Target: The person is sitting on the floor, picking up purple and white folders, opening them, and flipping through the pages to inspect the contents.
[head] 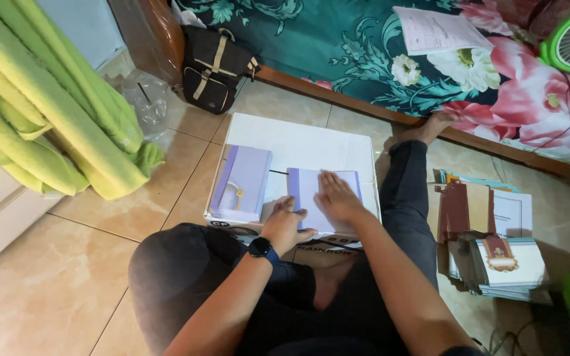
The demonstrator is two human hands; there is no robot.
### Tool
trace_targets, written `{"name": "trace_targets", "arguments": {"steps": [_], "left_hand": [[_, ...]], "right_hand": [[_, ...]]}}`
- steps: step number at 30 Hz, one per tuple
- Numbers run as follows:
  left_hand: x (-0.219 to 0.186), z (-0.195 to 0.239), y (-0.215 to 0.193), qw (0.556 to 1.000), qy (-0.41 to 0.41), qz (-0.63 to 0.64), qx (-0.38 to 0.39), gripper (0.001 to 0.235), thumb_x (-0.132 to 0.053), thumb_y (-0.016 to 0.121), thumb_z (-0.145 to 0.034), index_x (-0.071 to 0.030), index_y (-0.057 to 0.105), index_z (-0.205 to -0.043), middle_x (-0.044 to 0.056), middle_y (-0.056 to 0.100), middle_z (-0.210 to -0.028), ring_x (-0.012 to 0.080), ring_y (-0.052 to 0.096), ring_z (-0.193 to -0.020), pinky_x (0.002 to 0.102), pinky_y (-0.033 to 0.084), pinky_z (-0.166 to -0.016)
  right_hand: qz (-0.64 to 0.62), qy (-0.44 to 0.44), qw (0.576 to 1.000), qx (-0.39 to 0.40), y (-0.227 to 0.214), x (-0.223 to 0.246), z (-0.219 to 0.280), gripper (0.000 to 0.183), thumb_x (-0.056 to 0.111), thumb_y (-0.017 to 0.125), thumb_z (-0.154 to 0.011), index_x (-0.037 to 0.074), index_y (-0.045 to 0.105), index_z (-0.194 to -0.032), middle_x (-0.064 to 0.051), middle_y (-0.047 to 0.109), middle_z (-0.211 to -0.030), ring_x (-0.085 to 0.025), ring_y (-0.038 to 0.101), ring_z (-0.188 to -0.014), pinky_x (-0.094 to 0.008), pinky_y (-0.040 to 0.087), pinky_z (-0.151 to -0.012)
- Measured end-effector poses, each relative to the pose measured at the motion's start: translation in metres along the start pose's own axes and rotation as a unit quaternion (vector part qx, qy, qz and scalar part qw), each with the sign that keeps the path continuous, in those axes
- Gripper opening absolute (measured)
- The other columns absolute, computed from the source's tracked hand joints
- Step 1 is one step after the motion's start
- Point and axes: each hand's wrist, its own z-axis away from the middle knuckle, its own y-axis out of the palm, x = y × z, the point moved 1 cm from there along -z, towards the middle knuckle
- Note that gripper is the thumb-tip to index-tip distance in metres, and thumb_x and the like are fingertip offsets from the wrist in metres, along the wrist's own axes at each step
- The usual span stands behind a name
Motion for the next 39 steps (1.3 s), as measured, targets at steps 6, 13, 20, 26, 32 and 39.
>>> {"name": "trace_targets", "arguments": {"steps": [6,13,20,26,32,39], "left_hand": [[0.001,0.001,-0.002,1.0,0.005,-0.025,-0.008,0.073,-0.068,0.065,-0.081,-0.014,0.071,-0.129,0.029,0.051,-0.146,0.0412,0.047,-0.14,0.054,0.032,-0.115],[0.008,-0.006,0.027,0.998,-0.012,-0.029,-0.046,0.061,-0.059,0.067,-0.082,-0.013,0.072,-0.123,0.025,0.061,-0.134,0.0383,0.047,-0.139,0.057,0.031,-0.113],[-0.025,0.027,-0.038,0.991,0.076,-0.078,-0.073,0.035,-0.046,0.066,-0.082,-0.017,0.077,-0.099,0.017,0.069,-0.112,0.0375,0.059,-0.113,0.053,0.044,-0.096],[0.028,0.035,-0.125,0.928,-0.08,-0.094,-0.351,0.03,-0.041,0.064,-0.088,-0.011,0.067,-0.093,0.008,0.064,-0.088,0.0286,0.066,-0.088,0.042,0.053,-0.074],[0.061,0.027,-0.098,0.94,-0.265,-0.115,-0.181,0.066,-0.049,0.083,-0.068,-0.004,0.06,-0.111,0.014,0.057,-0.117,0.0332,0.057,-0.107,0.042,0.053,-0.083],[0.032,0.027,-0.115,0.912,-0.232,-0.165,-0.297,0.041,-0.028,0.078,-0.078,-0.01,0.062,-0.112,0.006,0.058,-0.103,0.0256,0.057,-0.102,0.041,0.045,-0.083]], "right_hand": [[0.049,-0.005,0.999,-0.018,-0.014,0.027,0.028,0.074,0.052,0.02,-0.107,0.005,0.014,-0.164,-0.019,0.017,-0.17,-0.033,0.013,-0.159,-0.045,0.014,-0.128],[-0.075,-0.105,0.99,0.057,-0.016,0.038,0.113,0.077,0.058,0.016,-0.108,0.005,0.009,-0.165,-0.018,0.007,-0.171,-0.037,0.006,-0.158,-0.047,0.008,-0.127],[-0.123,-0.013,0.979,0.164,-0.035,0.059,0.088,0.074,0.057,0.014,-0.107,0.011,0.016,-0.165,-0.012,0.007,-0.173,-0.027,0.007,-0.159,-0.042,0.009,-0.13],[-0.245,-0.056,0.968,0.009,-0.055,0.112,0.056,0.052,0.041,0.04,-0.107,0.009,0.05,-0.147,-0.017,0.051,-0.147,-0.032,0.048,-0.139,-0.044,0.04,-0.113],[-0.397,-0.099,0.907,-0.104,-0.031,0.154,0.015,0.034,0.015,0.058,-0.1,0.014,0.069,-0.132,-0.011,0.077,-0.118,-0.024,0.07,-0.117,-0.037,0.057,-0.1],[-0.336,-0.041,0.934,-0.113,-0.047,0.168,0.034,0.04,0.04,0.051,-0.104,0.017,0.073,-0.128,-0.012,0.078,-0.113,-0.031,0.07,-0.115,-0.046,0.055,-0.099]]}}
